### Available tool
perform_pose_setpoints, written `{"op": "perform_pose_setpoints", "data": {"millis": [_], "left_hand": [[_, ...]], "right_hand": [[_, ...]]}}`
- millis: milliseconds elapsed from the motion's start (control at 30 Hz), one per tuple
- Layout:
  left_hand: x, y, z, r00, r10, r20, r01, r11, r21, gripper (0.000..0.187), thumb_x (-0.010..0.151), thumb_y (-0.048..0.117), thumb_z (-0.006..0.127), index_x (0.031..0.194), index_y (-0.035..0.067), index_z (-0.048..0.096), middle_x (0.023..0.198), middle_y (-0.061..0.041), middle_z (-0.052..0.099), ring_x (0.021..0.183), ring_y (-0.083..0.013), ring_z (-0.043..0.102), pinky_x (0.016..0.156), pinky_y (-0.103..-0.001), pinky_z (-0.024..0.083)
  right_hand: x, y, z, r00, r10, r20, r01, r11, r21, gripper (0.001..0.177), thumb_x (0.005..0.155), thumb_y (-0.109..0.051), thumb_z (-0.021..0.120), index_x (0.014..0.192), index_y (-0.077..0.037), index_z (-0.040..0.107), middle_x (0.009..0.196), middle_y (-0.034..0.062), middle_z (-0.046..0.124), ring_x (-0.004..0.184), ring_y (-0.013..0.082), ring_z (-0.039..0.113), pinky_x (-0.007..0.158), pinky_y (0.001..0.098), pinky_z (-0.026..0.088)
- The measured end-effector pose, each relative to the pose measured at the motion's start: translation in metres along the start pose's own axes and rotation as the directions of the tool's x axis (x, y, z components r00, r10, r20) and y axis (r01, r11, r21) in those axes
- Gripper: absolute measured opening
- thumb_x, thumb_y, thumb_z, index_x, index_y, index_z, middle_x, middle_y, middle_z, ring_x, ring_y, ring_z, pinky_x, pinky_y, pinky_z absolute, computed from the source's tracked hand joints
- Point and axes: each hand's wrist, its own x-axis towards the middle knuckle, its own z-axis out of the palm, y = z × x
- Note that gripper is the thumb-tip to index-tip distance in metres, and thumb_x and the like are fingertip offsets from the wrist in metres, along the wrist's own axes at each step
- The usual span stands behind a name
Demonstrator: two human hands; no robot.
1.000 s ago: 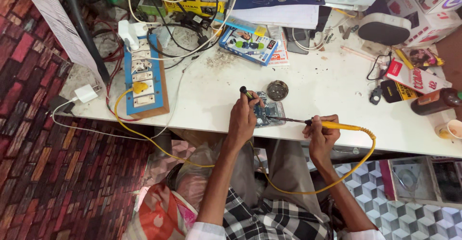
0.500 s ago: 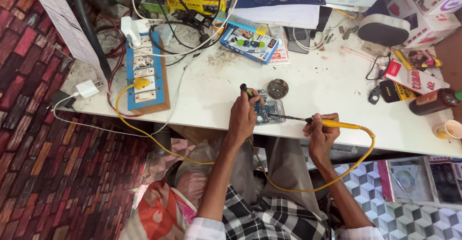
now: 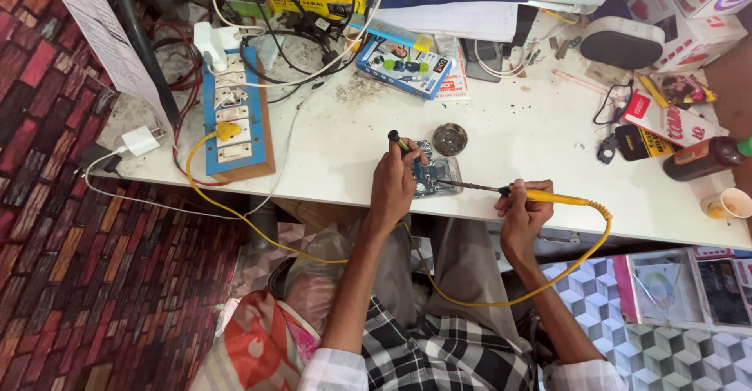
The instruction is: The person uses a soldering iron and a screwdriver to work on a small circuit board placed on a cluttered workbench. They repeatedly apply the soldering iron to various points on the board while holding it steady with the screwdriver.
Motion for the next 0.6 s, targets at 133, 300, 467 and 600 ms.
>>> {"op": "perform_pose_setpoints", "data": {"millis": [133, 300, 467, 600], "left_hand": [[-0.001, 0.001, -0.001, 1.0, 0.023, 0.002, -0.023, 1.0, -0.007, 0.021, 0.097, -0.009, 0.044, 0.117, -0.003, 0.047, 0.093, -0.015, 0.07, 0.092, -0.0365, 0.071, 0.081, -0.042, 0.054], [0.0, 0.005, -0.001, 1.0, 0.024, -0.004, -0.024, 1.0, -0.015, 0.02, 0.1, -0.009, 0.046, 0.119, -0.004, 0.047, 0.091, -0.016, 0.069, 0.09, -0.0371, 0.071, 0.081, -0.042, 0.055], [-0.001, -0.003, 0.001, 1.0, 0.011, -0.001, -0.011, 1.0, -0.005, 0.018, 0.1, -0.008, 0.045, 0.117, -0.004, 0.048, 0.092, -0.016, 0.071, 0.09, -0.0378, 0.07, 0.08, -0.042, 0.054], [-0.006, -0.016, 0.003, 0.999, 0.044, -0.009, -0.044, 0.998, 0.041, 0.021, 0.099, -0.007, 0.045, 0.12, -0.006, 0.049, 0.095, -0.018, 0.071, 0.094, -0.0404, 0.069, 0.083, -0.043, 0.054]], "right_hand": [[0.0, -0.001, 0.0, 1.0, -0.015, 0.024, 0.015, 1.0, -0.008, 0.018, 0.111, -0.012, 0.058, 0.103, -0.005, 0.044, 0.075, 0.0056, 0.053, 0.058, 0.0115, 0.053, 0.054, 0.0249, 0.044], [-0.001, -0.007, 0.002, 0.998, 0.018, 0.057, -0.016, 0.999, -0.039, 0.018, 0.11, -0.013, 0.059, 0.103, -0.005, 0.043, 0.075, 0.0055, 0.055, 0.059, 0.0109, 0.054, 0.054, 0.0242, 0.043], [0.002, -0.006, 0.001, 1.0, 0.018, 0.01, -0.018, 1.0, -0.014, 0.018, 0.11, -0.014, 0.058, 0.102, -0.006, 0.044, 0.075, 0.0037, 0.054, 0.059, 0.0103, 0.055, 0.054, 0.0245, 0.044], [-0.002, 0.0, -0.003, 0.999, 0.003, 0.043, 0.001, 0.997, -0.072, 0.018, 0.11, -0.015, 0.057, 0.1, -0.006, 0.046, 0.072, 0.0043, 0.056, 0.059, 0.0089, 0.054, 0.053, 0.0238, 0.043]]}}
